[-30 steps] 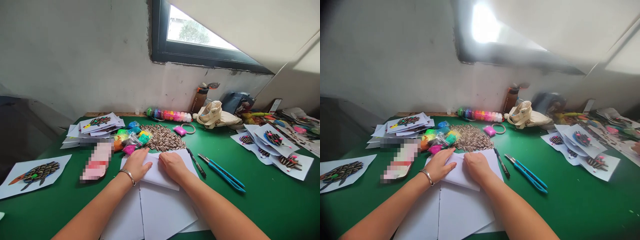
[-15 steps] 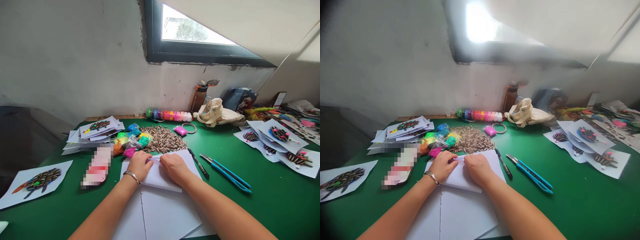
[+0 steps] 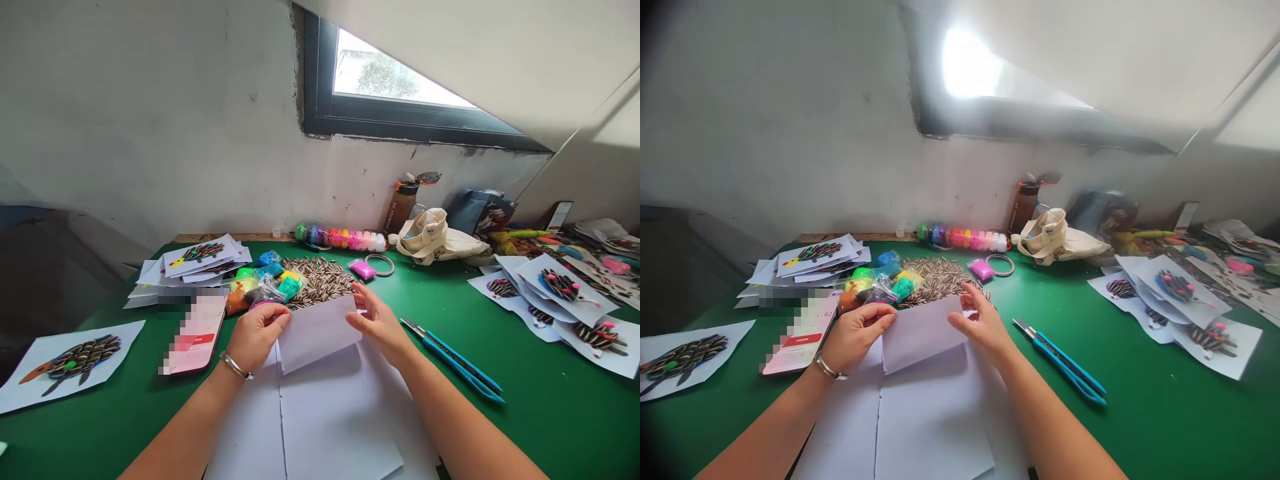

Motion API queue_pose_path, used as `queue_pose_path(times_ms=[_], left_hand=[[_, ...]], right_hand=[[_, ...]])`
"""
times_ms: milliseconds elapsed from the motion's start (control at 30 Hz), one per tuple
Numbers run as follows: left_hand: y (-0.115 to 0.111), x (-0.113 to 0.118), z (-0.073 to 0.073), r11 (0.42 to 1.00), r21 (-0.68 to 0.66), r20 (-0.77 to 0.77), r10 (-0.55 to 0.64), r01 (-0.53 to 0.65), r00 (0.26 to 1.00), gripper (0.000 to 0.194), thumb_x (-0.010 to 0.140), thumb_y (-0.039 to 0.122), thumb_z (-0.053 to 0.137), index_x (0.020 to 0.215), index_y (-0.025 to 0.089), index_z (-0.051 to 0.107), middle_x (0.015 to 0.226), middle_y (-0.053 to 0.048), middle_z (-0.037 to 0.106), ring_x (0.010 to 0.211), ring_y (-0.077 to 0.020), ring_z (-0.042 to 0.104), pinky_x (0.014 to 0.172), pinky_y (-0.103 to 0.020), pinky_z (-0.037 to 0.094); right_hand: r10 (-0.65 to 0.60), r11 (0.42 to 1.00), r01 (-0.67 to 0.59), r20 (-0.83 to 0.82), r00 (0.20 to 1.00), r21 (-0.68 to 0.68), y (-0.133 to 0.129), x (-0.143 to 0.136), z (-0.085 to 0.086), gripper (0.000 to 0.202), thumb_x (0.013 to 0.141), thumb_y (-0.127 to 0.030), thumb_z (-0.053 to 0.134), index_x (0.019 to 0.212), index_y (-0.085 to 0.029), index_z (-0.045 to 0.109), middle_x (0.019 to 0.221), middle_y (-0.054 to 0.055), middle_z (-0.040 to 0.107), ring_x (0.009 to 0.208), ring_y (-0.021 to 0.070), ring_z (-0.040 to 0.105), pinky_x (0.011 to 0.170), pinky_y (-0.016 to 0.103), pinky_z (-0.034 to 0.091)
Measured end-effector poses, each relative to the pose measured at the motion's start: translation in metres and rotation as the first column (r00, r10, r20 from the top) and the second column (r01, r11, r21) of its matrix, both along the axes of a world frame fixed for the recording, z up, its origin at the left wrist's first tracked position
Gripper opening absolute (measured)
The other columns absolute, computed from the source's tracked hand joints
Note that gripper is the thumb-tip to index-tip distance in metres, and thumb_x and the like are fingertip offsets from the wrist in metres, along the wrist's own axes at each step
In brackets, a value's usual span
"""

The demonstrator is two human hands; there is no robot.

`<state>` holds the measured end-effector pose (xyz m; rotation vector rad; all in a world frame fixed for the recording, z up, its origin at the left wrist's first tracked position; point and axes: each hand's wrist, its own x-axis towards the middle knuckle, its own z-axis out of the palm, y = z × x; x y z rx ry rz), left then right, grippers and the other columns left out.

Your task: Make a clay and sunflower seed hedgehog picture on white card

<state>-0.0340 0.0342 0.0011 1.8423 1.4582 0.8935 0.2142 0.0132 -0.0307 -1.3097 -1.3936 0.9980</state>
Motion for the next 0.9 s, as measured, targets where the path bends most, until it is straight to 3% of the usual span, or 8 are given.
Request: queue_pose_path(times_ms=[100, 233, 400, 533, 667, 900], left_hand=[[-0.001, 0.002, 0.005, 0.999, -0.048, 0.078, 0.005, -0.001, 0.997, 0.026, 0.071, 0.043, 0.059, 0.077, 0.019, 0.068, 0.077, -0.002, 0.070, 0.074, -0.0186, 0.063, 0.065, -0.026, 0.050], [-0.002, 0.005, 0.006, 0.996, -0.088, 0.136, 0.019, -0.007, 0.990, 0.027, 0.068, 0.043, 0.062, 0.077, 0.018, 0.069, 0.076, -0.002, 0.070, 0.072, -0.0182, 0.062, 0.063, -0.025, 0.049], [-0.001, 0.004, 0.004, 0.993, -0.114, 0.170, 0.029, -0.009, 0.985, 0.030, 0.068, 0.045, 0.063, 0.078, 0.017, 0.070, 0.080, -0.004, 0.070, 0.074, -0.0186, 0.062, 0.065, -0.026, 0.049], [-0.001, 0.004, 0.003, 0.993, -0.116, 0.179, -0.012, 0.033, 0.984, 0.031, 0.069, 0.045, 0.063, 0.080, 0.017, 0.070, 0.078, -0.004, 0.070, 0.073, -0.0183, 0.061, 0.064, -0.025, 0.049], [-0.003, 0.006, 0.003, 0.994, -0.090, 0.168, -0.044, 0.059, 0.985, 0.029, 0.070, 0.045, 0.063, 0.079, 0.018, 0.070, 0.076, -0.003, 0.070, 0.071, -0.0177, 0.061, 0.061, -0.024, 0.048], [-0.004, 0.006, 0.001, 0.995, 0.026, -0.030, -0.095, 0.095, 0.995, 0.027, 0.077, 0.042, 0.055, 0.071, 0.020, 0.068, 0.071, -0.001, 0.068, 0.065, -0.0155, 0.059, 0.058, -0.023, 0.045]], right_hand=[[0.059, 0.992, -0.076, -0.158, 0.986, -0.102, 0.000, -0.003, -0.001, 0.055, 0.072, -0.049, 0.066, 0.117, -0.019, 0.057, 0.095, 0.006, 0.062, 0.085, 0.0199, 0.055, 0.068, 0.028, 0.043], [0.093, 0.981, -0.144, -0.330, 0.939, -0.131, -0.002, -0.011, 0.003, 0.039, 0.077, -0.050, 0.060, 0.099, -0.018, 0.062, 0.076, 0.002, 0.060, 0.071, 0.0166, 0.054, 0.063, 0.027, 0.041], [0.040, 0.989, -0.079, -0.293, 0.955, -0.124, -0.003, -0.010, 0.000, 0.038, 0.078, -0.052, 0.056, 0.065, -0.016, 0.055, 0.059, -0.003, 0.047, 0.053, 0.0096, 0.039, 0.051, 0.022, 0.031], [-0.013, 0.994, -0.019, -0.279, 0.960, -0.111, -0.001, -0.009, -0.004, 0.037, 0.076, -0.052, 0.058, 0.063, -0.017, 0.050, 0.055, -0.006, 0.040, 0.049, 0.0077, 0.032, 0.047, 0.021, 0.026], [-0.044, 0.995, 0.018, -0.256, 0.966, -0.102, -0.001, -0.009, -0.005, 0.039, 0.075, -0.055, 0.056, 0.066, -0.017, 0.053, 0.055, -0.005, 0.043, 0.048, 0.0081, 0.033, 0.045, 0.021, 0.025], [-0.059, 0.996, 0.044, -0.208, 0.976, -0.078, 0.001, -0.008, -0.009, 0.040, 0.080, -0.056, 0.051, 0.070, -0.017, 0.053, 0.057, -0.004, 0.044, 0.050, 0.0091, 0.035, 0.045, 0.021, 0.026]])
